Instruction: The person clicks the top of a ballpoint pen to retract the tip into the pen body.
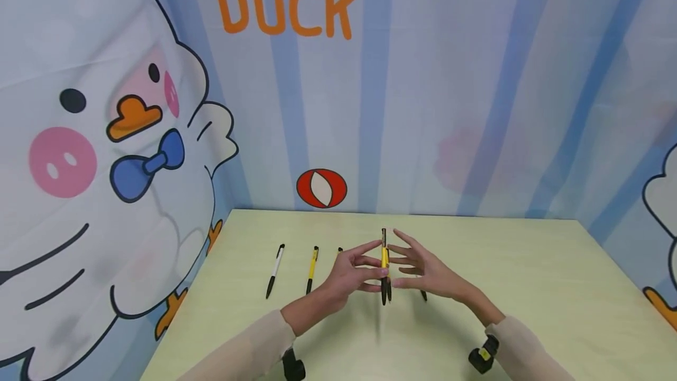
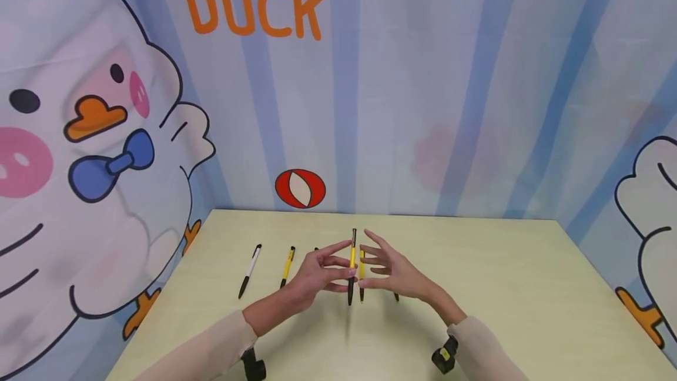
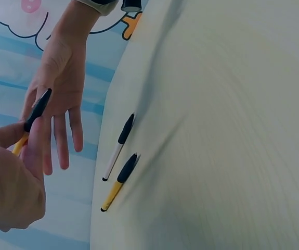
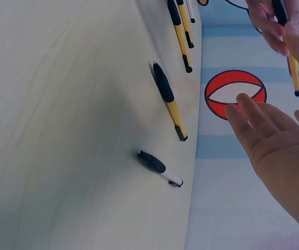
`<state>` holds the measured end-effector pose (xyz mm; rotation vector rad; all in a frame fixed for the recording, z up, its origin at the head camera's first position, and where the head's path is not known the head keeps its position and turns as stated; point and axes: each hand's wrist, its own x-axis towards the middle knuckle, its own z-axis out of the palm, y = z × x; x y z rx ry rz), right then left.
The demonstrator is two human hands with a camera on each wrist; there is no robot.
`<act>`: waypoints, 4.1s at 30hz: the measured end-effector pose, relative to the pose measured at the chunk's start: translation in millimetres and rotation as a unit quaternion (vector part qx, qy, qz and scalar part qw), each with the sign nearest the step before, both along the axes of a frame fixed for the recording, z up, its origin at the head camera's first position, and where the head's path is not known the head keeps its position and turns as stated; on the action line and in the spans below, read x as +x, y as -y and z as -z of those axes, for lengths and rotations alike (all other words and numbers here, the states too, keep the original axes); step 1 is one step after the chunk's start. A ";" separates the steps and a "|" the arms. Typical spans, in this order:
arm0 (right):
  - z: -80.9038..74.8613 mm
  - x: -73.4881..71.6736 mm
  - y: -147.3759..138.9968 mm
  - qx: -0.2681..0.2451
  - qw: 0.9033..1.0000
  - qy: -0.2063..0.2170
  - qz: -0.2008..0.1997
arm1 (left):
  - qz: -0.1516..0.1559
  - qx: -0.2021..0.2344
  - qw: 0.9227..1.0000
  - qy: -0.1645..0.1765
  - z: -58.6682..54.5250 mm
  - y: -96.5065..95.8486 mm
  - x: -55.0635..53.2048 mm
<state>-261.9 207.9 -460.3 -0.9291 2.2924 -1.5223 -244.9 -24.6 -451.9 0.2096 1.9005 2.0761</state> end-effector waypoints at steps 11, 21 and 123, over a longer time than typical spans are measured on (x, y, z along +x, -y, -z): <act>7.5 4.9 -44.0 0.025 0.997 0.013 0.069 | -0.023 -0.031 0.999 -0.039 -0.1 12.8 -12.3; 23.6 6.1 -84.1 -0.022 0.996 0.032 0.081 | -0.050 -0.079 0.995 -0.028 10.2 27.0 -32.3; 27.2 15.2 -84.0 0.016 0.992 0.043 0.115 | 0.053 -0.129 0.990 -0.027 10.7 -27.9 -23.5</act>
